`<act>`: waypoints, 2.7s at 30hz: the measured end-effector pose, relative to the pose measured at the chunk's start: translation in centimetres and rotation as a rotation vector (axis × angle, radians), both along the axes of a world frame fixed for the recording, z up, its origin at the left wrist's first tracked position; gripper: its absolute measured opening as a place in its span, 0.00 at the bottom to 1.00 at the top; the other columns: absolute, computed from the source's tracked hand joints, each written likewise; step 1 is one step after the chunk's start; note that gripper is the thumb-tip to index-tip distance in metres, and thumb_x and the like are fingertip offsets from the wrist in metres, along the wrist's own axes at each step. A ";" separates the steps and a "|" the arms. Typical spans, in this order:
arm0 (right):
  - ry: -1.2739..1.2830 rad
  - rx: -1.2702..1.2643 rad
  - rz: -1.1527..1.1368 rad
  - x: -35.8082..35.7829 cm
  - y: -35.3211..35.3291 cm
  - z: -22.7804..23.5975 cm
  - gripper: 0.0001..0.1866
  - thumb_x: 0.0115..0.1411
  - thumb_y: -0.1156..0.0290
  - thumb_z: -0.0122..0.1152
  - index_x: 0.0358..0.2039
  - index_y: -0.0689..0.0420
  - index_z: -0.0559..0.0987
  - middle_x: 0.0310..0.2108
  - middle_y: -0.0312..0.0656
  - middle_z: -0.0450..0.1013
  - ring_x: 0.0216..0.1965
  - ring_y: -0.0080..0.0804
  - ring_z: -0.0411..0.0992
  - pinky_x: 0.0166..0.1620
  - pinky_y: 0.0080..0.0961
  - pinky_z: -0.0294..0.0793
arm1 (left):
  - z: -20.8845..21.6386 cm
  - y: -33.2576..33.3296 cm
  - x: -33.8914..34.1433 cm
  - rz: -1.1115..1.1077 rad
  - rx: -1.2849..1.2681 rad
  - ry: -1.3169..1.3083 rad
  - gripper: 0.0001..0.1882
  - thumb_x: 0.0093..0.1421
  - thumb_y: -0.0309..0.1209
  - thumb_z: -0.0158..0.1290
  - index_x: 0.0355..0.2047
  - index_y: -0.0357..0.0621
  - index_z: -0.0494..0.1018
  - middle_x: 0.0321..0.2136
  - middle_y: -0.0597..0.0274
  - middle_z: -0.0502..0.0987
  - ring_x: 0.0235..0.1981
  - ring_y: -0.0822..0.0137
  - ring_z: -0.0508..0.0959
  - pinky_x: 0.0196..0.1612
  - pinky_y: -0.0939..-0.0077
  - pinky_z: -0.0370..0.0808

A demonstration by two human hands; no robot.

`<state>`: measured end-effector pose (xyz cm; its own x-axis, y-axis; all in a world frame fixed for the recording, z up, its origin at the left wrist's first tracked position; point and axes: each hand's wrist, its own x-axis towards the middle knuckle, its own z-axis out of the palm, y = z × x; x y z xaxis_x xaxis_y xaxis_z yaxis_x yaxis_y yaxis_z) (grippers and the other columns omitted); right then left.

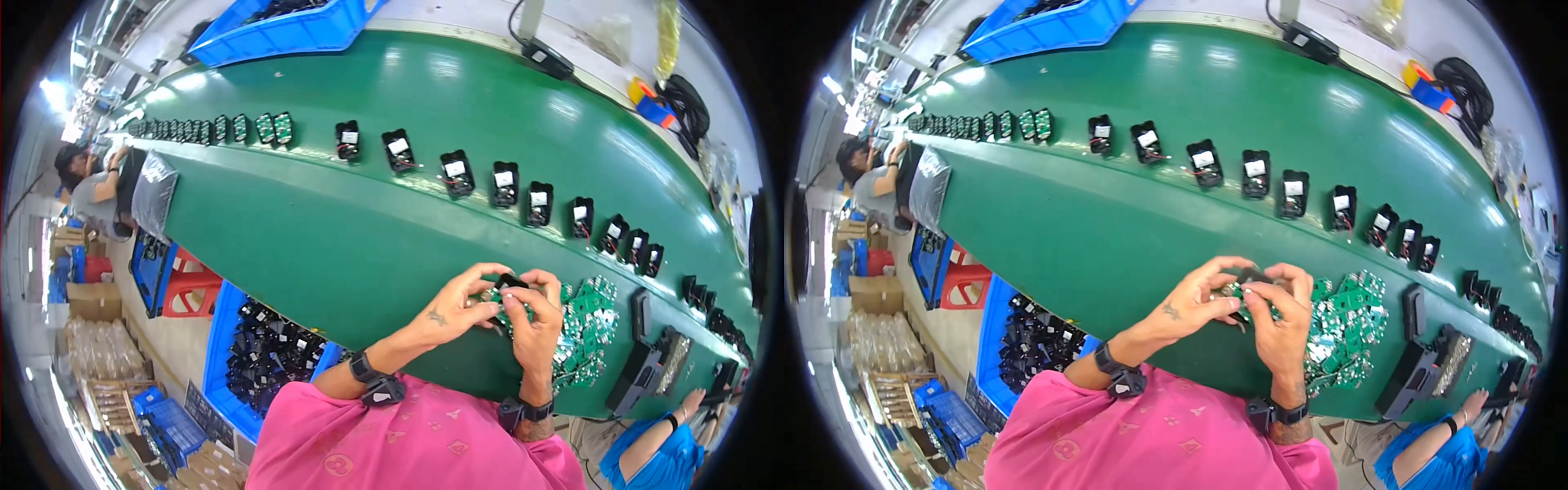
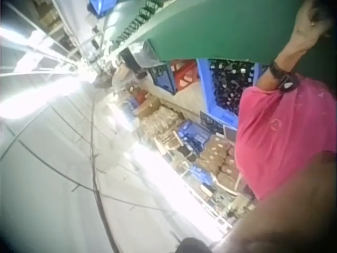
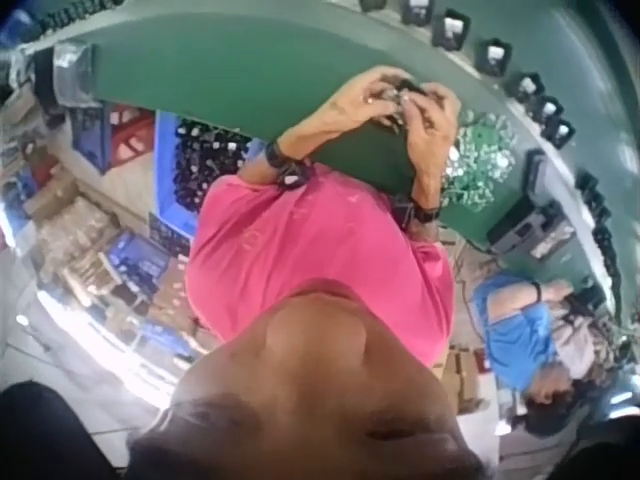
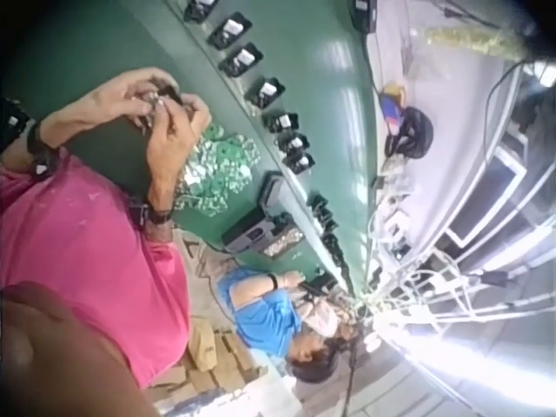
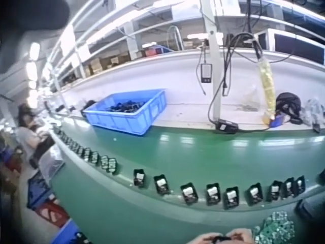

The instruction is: The person picks up a circuit board and a black plastic housing, fits the board into the housing by hand, and then places the assembled unit onto the conveyor belt.

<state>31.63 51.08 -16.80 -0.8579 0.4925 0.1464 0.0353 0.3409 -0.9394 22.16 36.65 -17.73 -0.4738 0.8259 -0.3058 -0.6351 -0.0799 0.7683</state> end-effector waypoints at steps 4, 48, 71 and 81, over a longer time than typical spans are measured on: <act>-0.033 0.105 0.050 0.0 0.2 0.0 0.06 0.53 0.77 0.68 0.33 0.57 0.84 0.47 0.41 0.71 0.48 0.38 0.65 0.48 0.32 0.68 | 0.1 -0.1 0.0 0.009 -0.074 0.007 0.28 0.65 0.26 0.54 0.64 0.43 0.60 0.54 0.52 0.71 0.51 0.66 0.76 0.45 0.74 0.82; -0.069 -0.049 0.196 -0.1 0.9 1.4 0.05 0.56 0.77 0.59 0.26 0.65 0.77 0.23 0.42 0.69 0.20 0.31 0.67 0.25 0.28 0.64 | 2.5 1.1 2.2 0.360 -0.434 1.347 0.22 0.58 0.19 0.56 0.55 0.37 0.74 0.50 0.40 0.76 0.49 0.46 0.80 0.48 0.63 0.79; -0.039 -0.024 0.025 -0.8 -0.9 -0.6 0.06 0.59 0.77 0.59 0.27 0.65 0.78 0.23 0.45 0.71 0.22 0.36 0.69 0.26 0.31 0.65 | -0.4 1.7 2.3 0.432 -0.503 1.267 0.22 0.61 0.21 0.53 0.56 0.38 0.73 0.51 0.39 0.75 0.50 0.41 0.78 0.50 0.58 0.76; 0.003 -0.035 0.066 -1.0 -0.7 -0.8 0.07 0.61 0.74 0.60 0.28 0.65 0.77 0.24 0.45 0.69 0.22 0.37 0.68 0.26 0.33 0.65 | -0.1 1.8 1.8 0.441 -0.511 1.013 0.23 0.64 0.20 0.50 0.60 0.35 0.68 0.49 0.51 0.75 0.37 0.67 0.81 0.36 0.78 0.78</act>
<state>30.65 50.37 -17.64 -0.8882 0.4399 0.1323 0.0115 0.3092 -0.9509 23.94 38.48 -17.80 -0.8964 0.4260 0.1224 0.2754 0.3191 0.9068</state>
